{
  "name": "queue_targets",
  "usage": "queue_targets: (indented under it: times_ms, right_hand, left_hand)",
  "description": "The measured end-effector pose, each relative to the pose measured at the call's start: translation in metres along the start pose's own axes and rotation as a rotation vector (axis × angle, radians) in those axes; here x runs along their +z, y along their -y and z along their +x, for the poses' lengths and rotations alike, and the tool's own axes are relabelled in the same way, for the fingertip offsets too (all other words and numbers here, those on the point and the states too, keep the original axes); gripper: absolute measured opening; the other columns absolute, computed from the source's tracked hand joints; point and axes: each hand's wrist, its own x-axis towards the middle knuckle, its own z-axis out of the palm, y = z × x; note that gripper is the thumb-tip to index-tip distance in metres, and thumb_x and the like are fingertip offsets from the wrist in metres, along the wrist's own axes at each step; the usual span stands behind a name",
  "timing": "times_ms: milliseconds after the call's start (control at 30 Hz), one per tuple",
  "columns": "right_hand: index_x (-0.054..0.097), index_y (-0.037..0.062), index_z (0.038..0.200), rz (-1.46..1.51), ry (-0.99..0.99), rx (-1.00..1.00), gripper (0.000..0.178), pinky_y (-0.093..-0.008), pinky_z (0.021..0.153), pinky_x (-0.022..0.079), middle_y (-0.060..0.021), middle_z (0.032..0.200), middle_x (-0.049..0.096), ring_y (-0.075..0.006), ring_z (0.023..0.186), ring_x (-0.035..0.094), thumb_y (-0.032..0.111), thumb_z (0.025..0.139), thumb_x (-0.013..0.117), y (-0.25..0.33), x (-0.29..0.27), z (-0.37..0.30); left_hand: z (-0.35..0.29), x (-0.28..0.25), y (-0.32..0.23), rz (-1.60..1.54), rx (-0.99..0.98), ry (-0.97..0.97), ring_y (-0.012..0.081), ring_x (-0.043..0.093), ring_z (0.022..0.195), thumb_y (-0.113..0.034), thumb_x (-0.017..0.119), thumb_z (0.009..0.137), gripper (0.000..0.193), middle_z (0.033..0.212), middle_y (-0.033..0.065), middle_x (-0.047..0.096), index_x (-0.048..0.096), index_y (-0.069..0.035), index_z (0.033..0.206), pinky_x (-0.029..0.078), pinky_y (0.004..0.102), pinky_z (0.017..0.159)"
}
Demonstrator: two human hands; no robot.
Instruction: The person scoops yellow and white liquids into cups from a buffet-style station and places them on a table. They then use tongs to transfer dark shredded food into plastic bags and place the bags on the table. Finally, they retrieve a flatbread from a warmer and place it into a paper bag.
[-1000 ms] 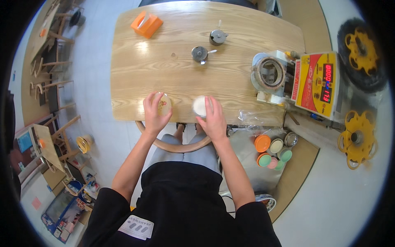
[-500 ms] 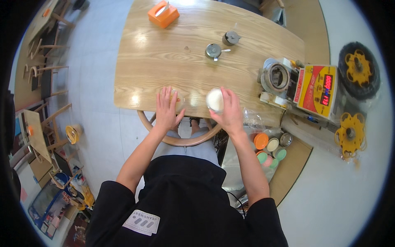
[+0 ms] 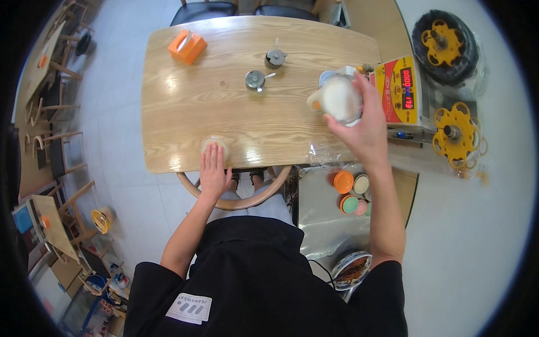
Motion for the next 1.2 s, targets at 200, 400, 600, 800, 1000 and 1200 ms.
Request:
queue_targets:
  times_ms: [200,400,600,800,1000,1200]
  right_hand:
    - [0.046,0.0016,0.137,-0.066,-0.108,0.027,0.081,-0.0379,0.099,0.045,-0.0174,0.124,0.055,-0.028,0.118,0.054,0.019,0.067,0.083,-0.049,-0.021,0.02]
    - [0.046,0.0008,0.135,-0.07,-0.163,0.032,0.078,-0.0374,0.101,0.044,-0.0172,0.124,0.055,-0.0288,0.116,0.054,0.018,0.068,0.083,-0.111,0.007,0.024]
    - [0.051,0.0009,0.128,-0.025,-0.216,0.078,0.074,-0.0422,0.1,0.043,-0.0173,0.119,0.056,-0.0346,0.115,0.052,0.024,0.066,0.084,-0.167,0.066,0.024]
    - [0.052,0.0039,0.128,-0.095,-0.221,0.069,0.074,-0.0453,0.103,0.04,-0.0166,0.127,0.054,-0.0357,0.123,0.047,0.028,0.066,0.085,-0.198,0.101,0.019]
    - [0.05,0.0027,0.131,-0.014,-0.216,0.069,0.073,-0.047,0.109,0.034,-0.0161,0.135,0.052,-0.035,0.132,0.041,0.03,0.072,0.083,-0.205,0.104,0.011]
    - [0.05,0.0023,0.132,0.066,-0.294,0.135,0.069,-0.0468,0.11,0.031,-0.0152,0.137,0.051,-0.0339,0.134,0.04,0.027,0.076,0.081,-0.21,0.114,-0.001]
  left_hand:
    - [0.0,0.008,0.002,0.068,0.013,-0.007,0.0364,0.027,0.145,-0.014,0.065,0.077,0.078,0.155,0.0215,0.031,0.034,0.003,0.146,0.023,0.0489,0.117]
    - [-0.013,-0.016,-0.006,-0.011,0.032,-0.11,0.047,0.028,0.141,-0.007,0.066,0.075,0.077,0.152,0.0275,0.029,0.034,0.003,0.145,0.029,0.0532,0.114]
    - [-0.075,-0.044,0.002,-0.029,-0.061,-0.048,0.0502,0.029,0.139,-0.002,0.064,0.075,0.078,0.151,0.0317,0.026,0.031,0.001,0.146,0.031,0.0537,0.112]
    - [-0.154,-0.056,-0.003,0.043,-0.334,0.075,0.0501,0.03,0.138,0.001,0.061,0.076,0.077,0.151,0.0331,0.023,0.029,0.002,0.146,0.032,0.052,0.112]
    - [-0.211,-0.062,-0.017,0.032,-0.636,0.082,0.0465,0.029,0.139,0.0,0.059,0.077,0.076,0.153,0.0308,0.022,0.03,0.003,0.146,0.032,0.0476,0.112]
    - [-0.204,-0.068,-0.021,0.015,-0.769,-0.032,0.0459,0.026,0.141,0.001,0.058,0.077,0.073,0.155,0.0289,0.018,0.031,0.003,0.145,0.034,0.0477,0.111]
